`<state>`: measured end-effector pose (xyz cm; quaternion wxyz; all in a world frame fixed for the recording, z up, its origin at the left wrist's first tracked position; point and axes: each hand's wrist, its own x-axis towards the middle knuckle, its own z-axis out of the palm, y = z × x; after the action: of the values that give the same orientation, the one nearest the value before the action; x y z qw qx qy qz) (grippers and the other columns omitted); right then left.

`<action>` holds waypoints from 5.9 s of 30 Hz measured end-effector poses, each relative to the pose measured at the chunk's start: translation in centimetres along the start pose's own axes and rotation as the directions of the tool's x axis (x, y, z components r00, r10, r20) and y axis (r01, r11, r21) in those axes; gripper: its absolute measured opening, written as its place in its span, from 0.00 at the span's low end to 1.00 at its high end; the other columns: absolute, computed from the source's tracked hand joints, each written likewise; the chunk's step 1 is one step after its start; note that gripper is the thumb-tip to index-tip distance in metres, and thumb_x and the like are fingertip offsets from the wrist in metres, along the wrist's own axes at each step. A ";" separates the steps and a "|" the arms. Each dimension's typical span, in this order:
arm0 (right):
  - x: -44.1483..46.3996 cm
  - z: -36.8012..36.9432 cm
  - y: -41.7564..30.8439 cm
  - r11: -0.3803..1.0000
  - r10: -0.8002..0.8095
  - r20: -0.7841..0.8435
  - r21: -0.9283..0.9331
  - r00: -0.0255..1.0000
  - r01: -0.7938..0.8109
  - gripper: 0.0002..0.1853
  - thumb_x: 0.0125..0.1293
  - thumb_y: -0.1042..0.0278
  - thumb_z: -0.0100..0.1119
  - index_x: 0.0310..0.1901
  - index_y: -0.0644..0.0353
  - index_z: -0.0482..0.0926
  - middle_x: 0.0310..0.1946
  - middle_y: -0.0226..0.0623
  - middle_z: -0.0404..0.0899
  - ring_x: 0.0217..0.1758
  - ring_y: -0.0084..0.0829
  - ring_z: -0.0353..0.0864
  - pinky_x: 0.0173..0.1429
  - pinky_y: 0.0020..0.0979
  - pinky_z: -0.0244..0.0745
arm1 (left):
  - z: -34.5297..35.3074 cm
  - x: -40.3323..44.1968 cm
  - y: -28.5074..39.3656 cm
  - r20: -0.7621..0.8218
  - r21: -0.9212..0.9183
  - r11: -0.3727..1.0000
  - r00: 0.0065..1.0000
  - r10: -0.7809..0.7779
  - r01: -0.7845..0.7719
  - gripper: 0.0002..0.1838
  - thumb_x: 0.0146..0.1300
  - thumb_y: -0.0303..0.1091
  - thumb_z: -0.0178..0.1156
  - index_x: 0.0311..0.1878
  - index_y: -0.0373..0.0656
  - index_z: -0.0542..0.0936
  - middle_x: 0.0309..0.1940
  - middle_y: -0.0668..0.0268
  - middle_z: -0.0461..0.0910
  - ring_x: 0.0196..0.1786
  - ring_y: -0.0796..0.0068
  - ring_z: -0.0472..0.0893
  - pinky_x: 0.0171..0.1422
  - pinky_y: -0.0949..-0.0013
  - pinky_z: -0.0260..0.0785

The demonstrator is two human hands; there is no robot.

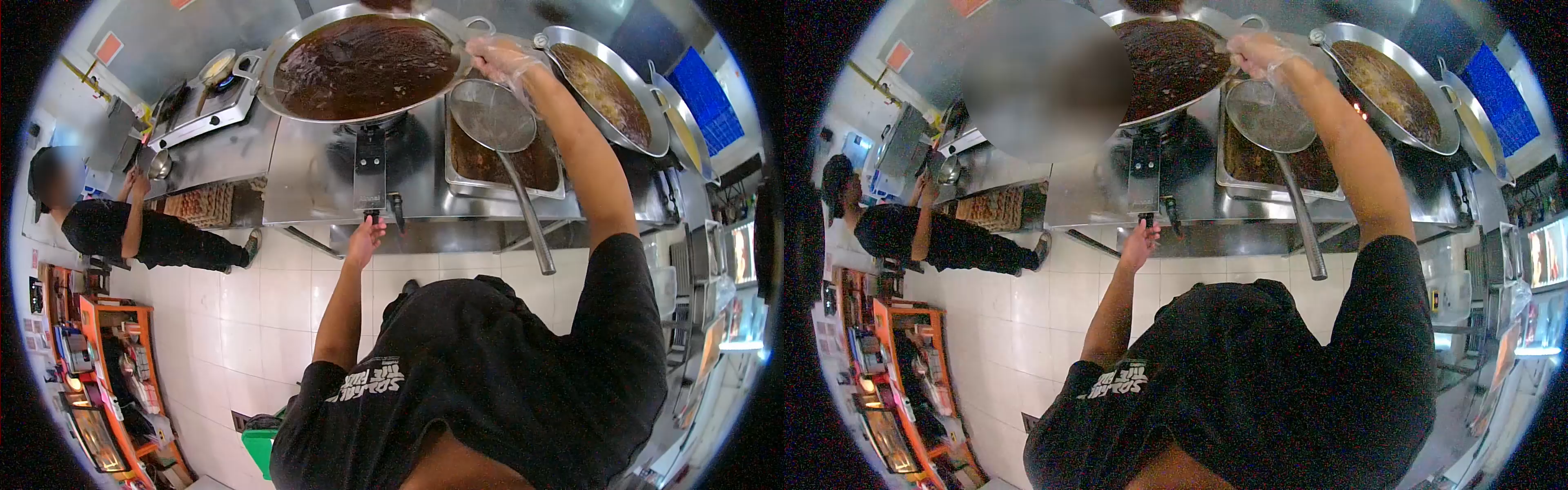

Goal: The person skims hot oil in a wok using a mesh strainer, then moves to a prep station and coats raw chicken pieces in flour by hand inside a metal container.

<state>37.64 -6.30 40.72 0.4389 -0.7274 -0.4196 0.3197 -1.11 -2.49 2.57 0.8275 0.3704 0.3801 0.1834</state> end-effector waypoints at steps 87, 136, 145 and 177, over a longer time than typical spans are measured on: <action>-14.5 -15.1 27.5 0.446 -0.264 -0.220 -0.891 0.939 -0.083 0.19 0.66 0.74 0.43 0.58 0.69 0.67 0.45 0.53 0.79 0.44 0.46 0.83 0.46 0.41 0.80 | 35.5 -23.0 8.1 0.214 0.573 0.817 0.952 -0.219 0.059 0.21 0.59 0.37 0.60 0.52 0.36 0.70 0.39 0.67 0.73 0.42 0.77 0.72 0.49 0.73 0.64; 16.4 -3.0 -6.2 0.324 -0.109 -0.071 -0.946 0.992 -0.032 0.16 0.67 0.66 0.41 0.45 0.63 0.77 0.49 0.49 0.78 0.52 0.47 0.78 0.55 0.42 0.73 | -0.6 1.6 45.1 -0.073 0.990 0.007 0.472 0.879 0.139 0.21 0.61 0.48 0.49 0.39 0.42 0.84 0.38 0.50 0.82 0.43 0.46 0.79 0.59 0.52 0.63; 15.1 -5.5 -5.3 -0.262 0.055 0.339 -0.903 0.939 0.341 0.14 0.65 0.66 0.45 0.39 0.63 0.80 0.41 0.48 0.82 0.47 0.47 0.81 0.49 0.43 0.76 | -0.6 2.5 46.2 -0.146 0.987 0.075 0.591 0.793 0.142 0.24 0.58 0.51 0.48 0.38 0.41 0.84 0.38 0.46 0.81 0.45 0.38 0.77 0.62 0.52 0.63; 6.3 5.2 -6.8 0.130 0.222 0.787 -0.609 0.576 0.782 0.10 0.54 0.74 0.56 0.39 0.63 0.76 0.29 0.48 0.81 0.34 0.49 0.82 0.37 0.44 0.78 | -2.7 3.3 45.7 -0.066 0.998 0.045 0.602 0.795 0.049 0.16 0.54 0.48 0.59 0.40 0.53 0.86 0.38 0.57 0.83 0.45 0.52 0.81 0.56 0.57 0.71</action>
<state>33.85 3.04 44.16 -0.2727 -0.5121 -0.8026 0.1386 -2.07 30.77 34.15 0.1155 0.8041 0.5290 0.2455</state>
